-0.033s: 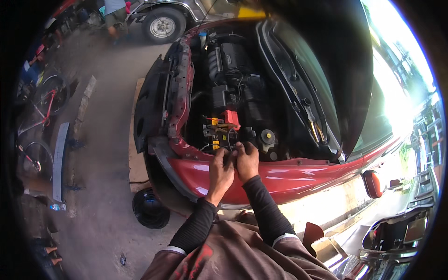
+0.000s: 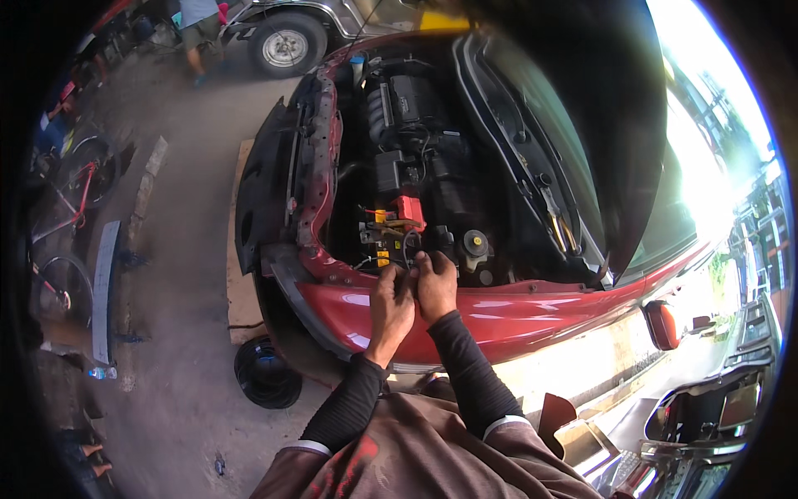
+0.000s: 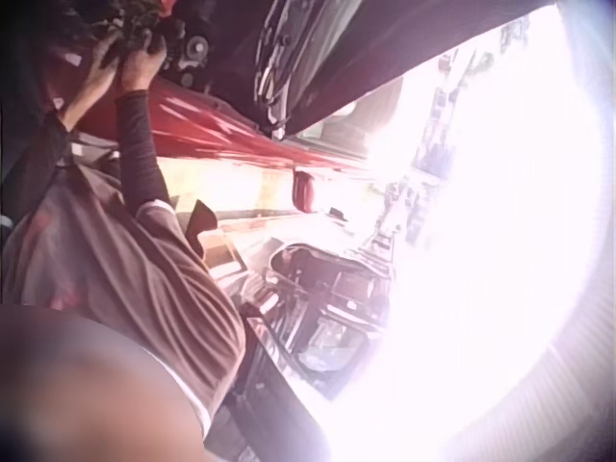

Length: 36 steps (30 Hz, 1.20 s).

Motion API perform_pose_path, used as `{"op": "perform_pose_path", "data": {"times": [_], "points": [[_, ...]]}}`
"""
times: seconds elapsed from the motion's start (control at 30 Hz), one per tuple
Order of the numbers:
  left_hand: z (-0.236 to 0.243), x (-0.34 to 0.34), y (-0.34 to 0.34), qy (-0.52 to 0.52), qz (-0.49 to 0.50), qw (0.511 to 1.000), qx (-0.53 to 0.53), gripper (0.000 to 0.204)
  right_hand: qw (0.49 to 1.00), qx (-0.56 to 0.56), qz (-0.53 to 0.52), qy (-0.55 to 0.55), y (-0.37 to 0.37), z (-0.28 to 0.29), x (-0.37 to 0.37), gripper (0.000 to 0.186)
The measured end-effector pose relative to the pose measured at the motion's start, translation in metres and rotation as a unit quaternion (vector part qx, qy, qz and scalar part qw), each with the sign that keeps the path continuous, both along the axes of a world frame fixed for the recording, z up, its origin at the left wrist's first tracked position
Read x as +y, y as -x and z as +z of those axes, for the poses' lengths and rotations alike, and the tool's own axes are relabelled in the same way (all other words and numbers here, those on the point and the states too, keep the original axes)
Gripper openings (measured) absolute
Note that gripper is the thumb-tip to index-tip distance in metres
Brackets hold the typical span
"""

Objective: The person retrieves a small part from a display case, then walks to a red car with its hood open. They connect wires to the car battery terminals and route a wire toward the engine bay, using pliers to strip wire insulation and continuing to connect and adjust wiring near the battery.

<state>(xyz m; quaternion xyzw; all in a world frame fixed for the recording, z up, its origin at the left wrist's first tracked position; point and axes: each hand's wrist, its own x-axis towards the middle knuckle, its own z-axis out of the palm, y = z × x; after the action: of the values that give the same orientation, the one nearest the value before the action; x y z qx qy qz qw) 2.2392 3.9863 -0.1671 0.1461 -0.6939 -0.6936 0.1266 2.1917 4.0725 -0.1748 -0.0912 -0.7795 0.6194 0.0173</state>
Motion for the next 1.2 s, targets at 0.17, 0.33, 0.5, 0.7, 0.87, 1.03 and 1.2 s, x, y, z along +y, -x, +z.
{"op": "perform_pose_path", "data": {"times": [0.17,0.33,0.5,0.7,0.87,1.03,1.2], "points": [[-0.012,-0.019,-0.015,-0.059,-0.011,0.997,0.040,0.024,0.959,-0.119,-0.156,0.205,0.054,0.027,0.009,0.027],[-0.015,-0.031,-0.006,-0.172,-0.066,0.983,-0.018,0.025,0.984,-0.101,0.146,0.027,0.015,0.037,0.026,0.037],[-0.021,-0.019,0.005,-0.184,-0.109,0.977,0.004,0.027,0.983,-0.074,0.096,0.141,-0.007,0.017,0.014,0.025],[-0.028,0.018,0.012,0.017,-0.045,0.999,0.017,0.016,0.977,-0.119,0.050,0.172,0.003,0.001,0.030,0.020],[-0.019,0.044,0.008,0.106,-0.061,0.992,0.013,0.011,0.996,-0.080,-0.037,0.001,0.047,-0.030,0.041,0.020],[-0.027,0.050,-0.012,0.076,-0.063,0.995,0.017,0.012,0.977,-0.031,0.053,0.205,0.112,0.022,0.109,0.029],[-0.036,0.028,0.020,0.039,-0.056,0.998,0.002,0.018,0.969,-0.053,0.178,-0.161,0.047,0.023,0.110,0.021]]}}
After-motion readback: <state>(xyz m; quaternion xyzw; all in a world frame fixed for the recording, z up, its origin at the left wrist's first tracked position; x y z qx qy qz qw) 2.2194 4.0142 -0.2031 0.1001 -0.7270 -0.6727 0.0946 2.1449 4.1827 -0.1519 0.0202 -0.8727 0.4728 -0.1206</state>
